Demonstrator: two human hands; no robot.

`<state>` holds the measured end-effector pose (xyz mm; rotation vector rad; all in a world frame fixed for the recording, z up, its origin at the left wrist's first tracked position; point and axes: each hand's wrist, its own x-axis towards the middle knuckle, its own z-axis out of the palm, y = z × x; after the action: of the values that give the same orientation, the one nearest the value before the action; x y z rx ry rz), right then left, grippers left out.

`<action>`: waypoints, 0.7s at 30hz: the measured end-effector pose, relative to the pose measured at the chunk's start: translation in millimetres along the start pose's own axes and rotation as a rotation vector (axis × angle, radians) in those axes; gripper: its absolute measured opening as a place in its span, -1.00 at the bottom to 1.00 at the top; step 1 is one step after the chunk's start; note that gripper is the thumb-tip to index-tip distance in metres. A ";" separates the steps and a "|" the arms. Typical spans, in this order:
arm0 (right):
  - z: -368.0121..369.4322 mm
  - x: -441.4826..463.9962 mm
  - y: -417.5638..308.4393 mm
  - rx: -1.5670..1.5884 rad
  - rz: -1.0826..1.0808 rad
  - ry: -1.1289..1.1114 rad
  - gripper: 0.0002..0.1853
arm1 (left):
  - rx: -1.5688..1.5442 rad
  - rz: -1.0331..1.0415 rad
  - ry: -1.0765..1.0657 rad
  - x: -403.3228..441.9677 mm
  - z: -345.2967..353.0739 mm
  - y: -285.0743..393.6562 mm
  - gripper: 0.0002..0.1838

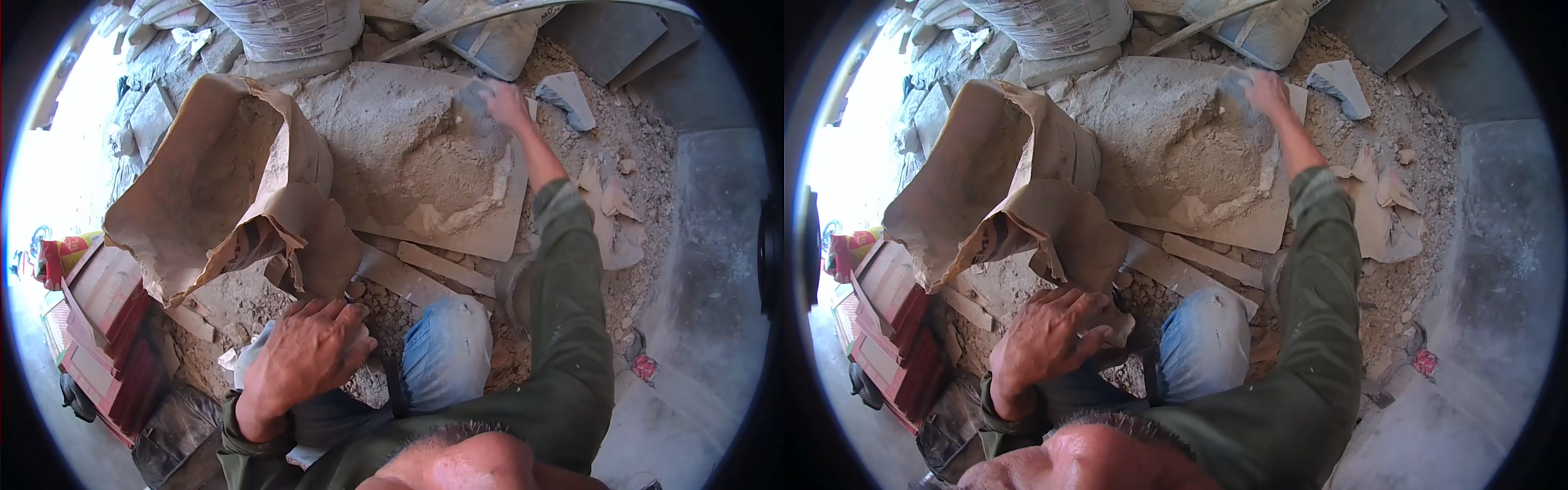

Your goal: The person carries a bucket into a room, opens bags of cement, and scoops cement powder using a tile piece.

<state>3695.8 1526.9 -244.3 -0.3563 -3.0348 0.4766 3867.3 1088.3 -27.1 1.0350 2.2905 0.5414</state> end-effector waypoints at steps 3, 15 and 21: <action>13.2 43.2 -21.4 -0.015 0.010 0.032 -0.71 | 0.009 -0.013 -0.052 3.0 -0.3 1.8 -0.63; 59.2 22.4 -36.5 -0.223 -0.144 -0.219 -0.76 | -0.020 -0.048 -0.037 0.5 -6.7 1.6 -0.64; 25.9 -48.0 -19.3 -0.033 -0.178 -0.227 -0.72 | -0.019 -0.034 -0.022 1.4 -9.4 0.3 -0.64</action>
<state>3736.0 1490.1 -263.6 -0.0332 -3.2556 0.4867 3860.7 1088.3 -20.3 0.9870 2.2753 0.5347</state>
